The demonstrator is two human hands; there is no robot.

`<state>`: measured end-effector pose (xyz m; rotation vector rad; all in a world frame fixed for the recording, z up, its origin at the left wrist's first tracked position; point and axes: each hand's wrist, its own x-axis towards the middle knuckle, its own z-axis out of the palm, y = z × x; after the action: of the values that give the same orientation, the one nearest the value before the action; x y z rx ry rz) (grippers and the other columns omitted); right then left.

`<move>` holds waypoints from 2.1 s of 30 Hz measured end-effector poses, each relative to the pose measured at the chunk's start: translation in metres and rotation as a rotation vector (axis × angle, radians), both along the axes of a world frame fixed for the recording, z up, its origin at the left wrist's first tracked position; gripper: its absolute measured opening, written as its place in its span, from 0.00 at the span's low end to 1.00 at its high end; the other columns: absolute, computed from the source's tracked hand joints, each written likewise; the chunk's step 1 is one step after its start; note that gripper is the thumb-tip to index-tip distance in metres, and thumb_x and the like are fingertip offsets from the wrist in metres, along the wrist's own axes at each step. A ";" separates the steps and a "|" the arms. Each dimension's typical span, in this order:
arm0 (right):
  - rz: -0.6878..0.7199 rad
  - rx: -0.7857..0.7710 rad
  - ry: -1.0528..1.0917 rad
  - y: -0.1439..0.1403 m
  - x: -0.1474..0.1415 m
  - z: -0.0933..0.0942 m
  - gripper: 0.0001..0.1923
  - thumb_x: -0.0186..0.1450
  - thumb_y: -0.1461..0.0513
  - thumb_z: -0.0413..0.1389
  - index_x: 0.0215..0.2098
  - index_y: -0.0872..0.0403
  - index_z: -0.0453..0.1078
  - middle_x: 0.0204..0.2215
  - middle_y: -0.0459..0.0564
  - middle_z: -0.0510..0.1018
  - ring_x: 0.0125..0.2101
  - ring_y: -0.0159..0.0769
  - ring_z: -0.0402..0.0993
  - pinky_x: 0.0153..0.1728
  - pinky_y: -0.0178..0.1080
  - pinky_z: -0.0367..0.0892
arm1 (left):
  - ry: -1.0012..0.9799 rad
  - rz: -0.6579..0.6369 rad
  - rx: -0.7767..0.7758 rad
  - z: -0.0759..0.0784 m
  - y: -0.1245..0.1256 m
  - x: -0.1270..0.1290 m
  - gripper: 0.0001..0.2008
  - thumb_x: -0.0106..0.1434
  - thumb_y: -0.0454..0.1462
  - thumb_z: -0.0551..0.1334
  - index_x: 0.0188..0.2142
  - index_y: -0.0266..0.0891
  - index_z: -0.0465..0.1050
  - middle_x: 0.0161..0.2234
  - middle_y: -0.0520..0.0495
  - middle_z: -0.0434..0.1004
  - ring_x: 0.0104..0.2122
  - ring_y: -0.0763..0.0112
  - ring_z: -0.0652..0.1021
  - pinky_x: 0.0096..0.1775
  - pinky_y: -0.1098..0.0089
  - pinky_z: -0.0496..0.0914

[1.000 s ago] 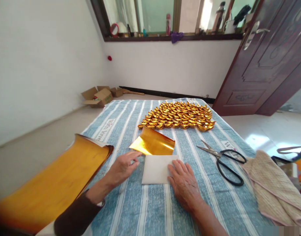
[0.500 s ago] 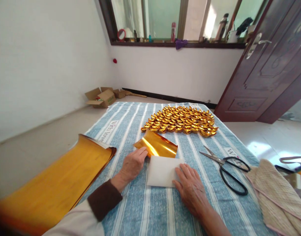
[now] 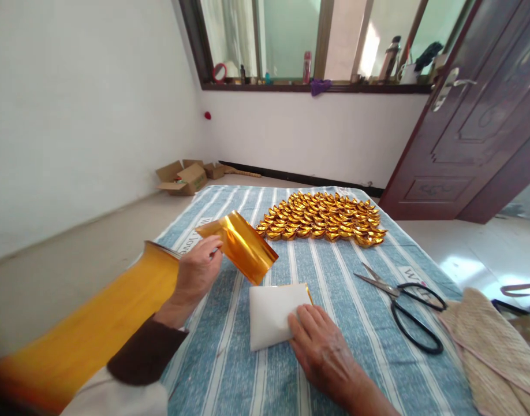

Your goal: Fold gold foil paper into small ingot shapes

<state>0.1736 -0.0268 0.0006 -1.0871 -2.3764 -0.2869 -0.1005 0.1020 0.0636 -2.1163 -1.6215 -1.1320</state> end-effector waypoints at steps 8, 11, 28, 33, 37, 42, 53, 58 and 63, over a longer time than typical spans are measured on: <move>-0.042 0.187 -0.088 0.021 -0.003 0.008 0.16 0.68 0.69 0.44 0.51 0.62 0.66 0.39 0.59 0.76 0.41 0.42 0.72 0.41 0.43 0.69 | -0.179 0.055 0.003 0.025 -0.007 -0.008 0.11 0.58 0.32 0.55 0.35 0.39 0.76 0.42 0.47 0.80 0.42 0.64 0.79 0.45 0.67 0.73; -0.049 0.247 -0.099 0.032 0.000 0.013 0.14 0.67 0.69 0.44 0.47 0.62 0.68 0.34 0.56 0.76 0.36 0.39 0.72 0.38 0.41 0.68 | -0.236 0.101 0.013 0.030 -0.004 -0.015 0.11 0.58 0.32 0.56 0.34 0.38 0.77 0.41 0.47 0.81 0.41 0.63 0.80 0.45 0.67 0.73; -0.289 0.036 -0.254 0.071 0.060 0.000 0.15 0.65 0.67 0.50 0.49 0.60 0.69 0.45 0.60 0.75 0.49 0.50 0.69 0.50 0.53 0.64 | -0.701 -0.194 -0.157 0.005 -0.028 0.000 0.08 0.58 0.39 0.63 0.35 0.38 0.77 0.42 0.45 0.80 0.43 0.63 0.80 0.49 0.63 0.73; -0.112 -0.206 0.282 0.064 0.047 0.007 0.29 0.65 0.61 0.52 0.63 0.52 0.53 0.55 0.57 0.69 0.55 0.43 0.66 0.52 0.47 0.67 | -0.489 -0.443 -0.293 -0.020 -0.045 0.017 0.07 0.59 0.34 0.59 0.35 0.38 0.77 0.43 0.43 0.80 0.43 0.63 0.80 0.46 0.63 0.74; 0.104 -0.275 0.335 0.063 0.038 0.024 0.33 0.64 0.66 0.50 0.66 0.49 0.47 0.62 0.56 0.60 0.62 0.43 0.56 0.57 0.50 0.62 | -0.353 -0.583 -0.390 -0.031 -0.055 0.029 0.08 0.61 0.32 0.58 0.35 0.38 0.76 0.43 0.43 0.80 0.43 0.65 0.79 0.48 0.62 0.73; 0.221 -0.246 0.073 0.044 0.037 0.022 0.17 0.66 0.70 0.46 0.47 0.49 0.70 0.60 0.54 0.64 0.63 0.44 0.52 0.56 0.51 0.61 | -0.195 -0.660 -0.405 -0.043 -0.058 0.032 0.10 0.61 0.29 0.55 0.35 0.37 0.75 0.43 0.43 0.80 0.44 0.67 0.79 0.48 0.65 0.73; 0.274 -0.305 0.103 0.025 0.033 0.022 0.14 0.65 0.71 0.45 0.30 0.53 0.70 0.38 0.51 0.78 0.45 0.36 0.72 0.54 0.48 0.57 | 0.343 -0.679 -0.399 -0.023 -0.093 0.031 0.22 0.56 0.24 0.55 0.49 0.38 0.70 0.58 0.38 0.67 0.61 0.52 0.63 0.57 0.44 0.59; 0.303 -0.456 0.223 0.019 0.034 0.022 0.13 0.64 0.69 0.48 0.31 0.51 0.72 0.32 0.48 0.79 0.36 0.33 0.74 0.51 0.43 0.61 | 0.173 -0.892 -0.494 -0.018 -0.108 0.030 0.11 0.64 0.29 0.52 0.37 0.38 0.72 0.42 0.42 0.79 0.43 0.66 0.77 0.51 0.60 0.68; 0.170 -0.795 0.463 0.016 0.035 0.024 0.07 0.63 0.61 0.54 0.29 0.52 0.74 0.26 0.47 0.79 0.31 0.34 0.74 0.38 0.37 0.67 | -0.207 -0.853 -0.730 -0.017 -0.113 0.028 0.11 0.67 0.36 0.53 0.35 0.38 0.74 0.37 0.45 0.79 0.37 0.69 0.78 0.40 0.71 0.70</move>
<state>0.2089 -0.0109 0.0243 -1.0901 -2.1413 0.9423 -0.0727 -0.0107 0.0461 -3.4823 -1.3319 -1.0574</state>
